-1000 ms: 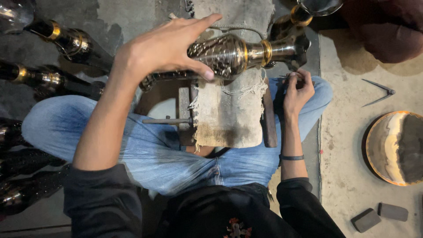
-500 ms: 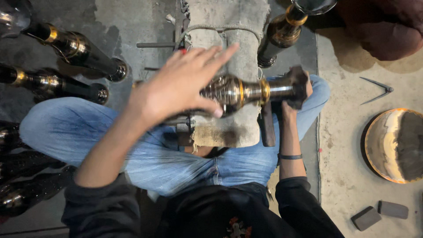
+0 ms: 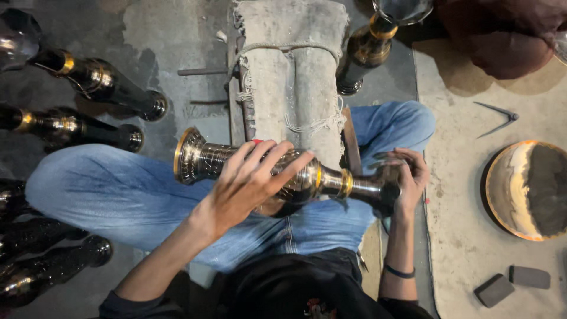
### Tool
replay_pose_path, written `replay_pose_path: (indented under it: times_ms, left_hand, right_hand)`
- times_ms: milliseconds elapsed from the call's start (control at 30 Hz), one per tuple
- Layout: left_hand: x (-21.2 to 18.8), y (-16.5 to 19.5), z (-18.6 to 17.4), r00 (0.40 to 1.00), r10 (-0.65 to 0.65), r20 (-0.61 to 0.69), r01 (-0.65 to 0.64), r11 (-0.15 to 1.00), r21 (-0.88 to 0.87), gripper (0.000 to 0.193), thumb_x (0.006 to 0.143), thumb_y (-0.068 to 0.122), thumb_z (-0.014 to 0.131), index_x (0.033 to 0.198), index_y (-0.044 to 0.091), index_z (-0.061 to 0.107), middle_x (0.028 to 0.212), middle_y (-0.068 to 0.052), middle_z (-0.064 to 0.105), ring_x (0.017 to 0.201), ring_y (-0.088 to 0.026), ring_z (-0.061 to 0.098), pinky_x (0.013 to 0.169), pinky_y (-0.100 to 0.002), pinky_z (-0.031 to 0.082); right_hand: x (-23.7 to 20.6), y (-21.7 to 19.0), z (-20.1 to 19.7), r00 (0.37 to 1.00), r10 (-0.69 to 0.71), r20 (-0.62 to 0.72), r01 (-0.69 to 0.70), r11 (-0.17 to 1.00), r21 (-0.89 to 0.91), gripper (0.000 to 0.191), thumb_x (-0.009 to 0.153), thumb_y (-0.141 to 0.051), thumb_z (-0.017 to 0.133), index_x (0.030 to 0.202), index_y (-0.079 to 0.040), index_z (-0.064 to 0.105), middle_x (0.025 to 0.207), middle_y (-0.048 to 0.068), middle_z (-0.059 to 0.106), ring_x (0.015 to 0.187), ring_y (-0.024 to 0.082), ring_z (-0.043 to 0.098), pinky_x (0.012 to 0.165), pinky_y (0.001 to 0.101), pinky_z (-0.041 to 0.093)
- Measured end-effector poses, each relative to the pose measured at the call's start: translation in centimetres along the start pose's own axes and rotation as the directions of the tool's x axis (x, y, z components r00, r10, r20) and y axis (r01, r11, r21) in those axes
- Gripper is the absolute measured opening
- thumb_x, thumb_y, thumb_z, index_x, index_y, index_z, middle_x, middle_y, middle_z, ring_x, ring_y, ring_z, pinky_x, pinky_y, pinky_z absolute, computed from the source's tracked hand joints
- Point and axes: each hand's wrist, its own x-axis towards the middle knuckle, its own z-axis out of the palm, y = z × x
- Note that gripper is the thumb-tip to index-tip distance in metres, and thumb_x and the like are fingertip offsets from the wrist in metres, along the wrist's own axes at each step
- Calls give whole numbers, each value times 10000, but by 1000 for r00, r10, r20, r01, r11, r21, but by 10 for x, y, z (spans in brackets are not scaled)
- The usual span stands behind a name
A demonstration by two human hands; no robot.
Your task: The person sits cross-legged on the floor with a brass vase resting on a padded cloth support and engraves a decorative pattern into its surface using a small handheld engraving tool, rotating the vase with the other hand to reach different sections.
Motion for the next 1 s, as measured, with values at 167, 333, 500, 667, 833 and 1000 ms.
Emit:
replay_pose_path:
  times_ms: [167, 333, 500, 667, 833, 1000]
  left_hand:
    - [9, 10, -9, 991, 92, -99, -94, 995, -17, 704, 938, 87, 727, 1562, 255, 446, 1304, -103, 634, 1131, -265, 658, 955, -421, 574]
    - [29, 22, -20, 971, 75, -227, -118, 976, -183, 701, 1001, 147, 773, 1577, 307, 407, 1401, -96, 590, 1240, -294, 650, 1060, -487, 579]
    - [60, 44, -8, 936, 75, -344, -187, 934, -306, 749, 1029, 210, 835, 1584, 356, 356, 1483, -42, 554, 1306, -257, 625, 1146, -480, 544]
    - [102, 88, 27, 881, 35, -472, -252, 878, -406, 763, 1049, 328, 867, 1572, 405, 318, 1457, 5, 540, 1338, -200, 561, 1205, -680, 417]
    - [134, 153, 78, 887, -26, -461, -233, 837, -496, 867, 980, 341, 881, 1593, 507, 291, 1460, 107, 494, 1374, -129, 478, 1226, -673, 323]
    - [160, 240, 142, 925, 0, -380, -276, 686, -674, 964, 846, 254, 886, 1567, 440, 274, 1537, 83, 497, 1370, -127, 517, 1129, -498, 364]
  right_hand:
    - [-22, -42, -11, 934, -149, 323, 41, 947, 318, 519, 1049, -463, 559, 1235, 14, 641, 1168, 205, 639, 992, 250, 623, 885, 333, 539]
    - [-23, -83, -28, 973, -188, 132, 136, 935, 327, 725, 966, -639, 553, 1260, 23, 582, 1135, 265, 592, 918, 330, 610, 831, 455, 576]
    - [-25, -126, -80, 846, -493, 203, 172, 614, 770, 931, 842, -764, 569, 1390, -11, 575, 1231, 234, 586, 1010, 323, 645, 960, 465, 531]
    - [-46, -141, -105, 808, -554, 201, 210, 590, 780, 884, 837, -758, 586, 1350, -39, 598, 1182, 209, 601, 968, 302, 633, 923, 449, 514]
    - [-58, -149, -125, 800, -565, 202, 225, 594, 772, 837, 832, -753, 602, 1310, -67, 621, 1134, 184, 617, 926, 282, 620, 886, 434, 497]
    - [-81, -153, -150, 807, -564, 172, 267, 609, 747, 790, 826, -747, 619, 1271, -95, 645, 1085, 159, 632, 883, 261, 608, 849, 419, 480]
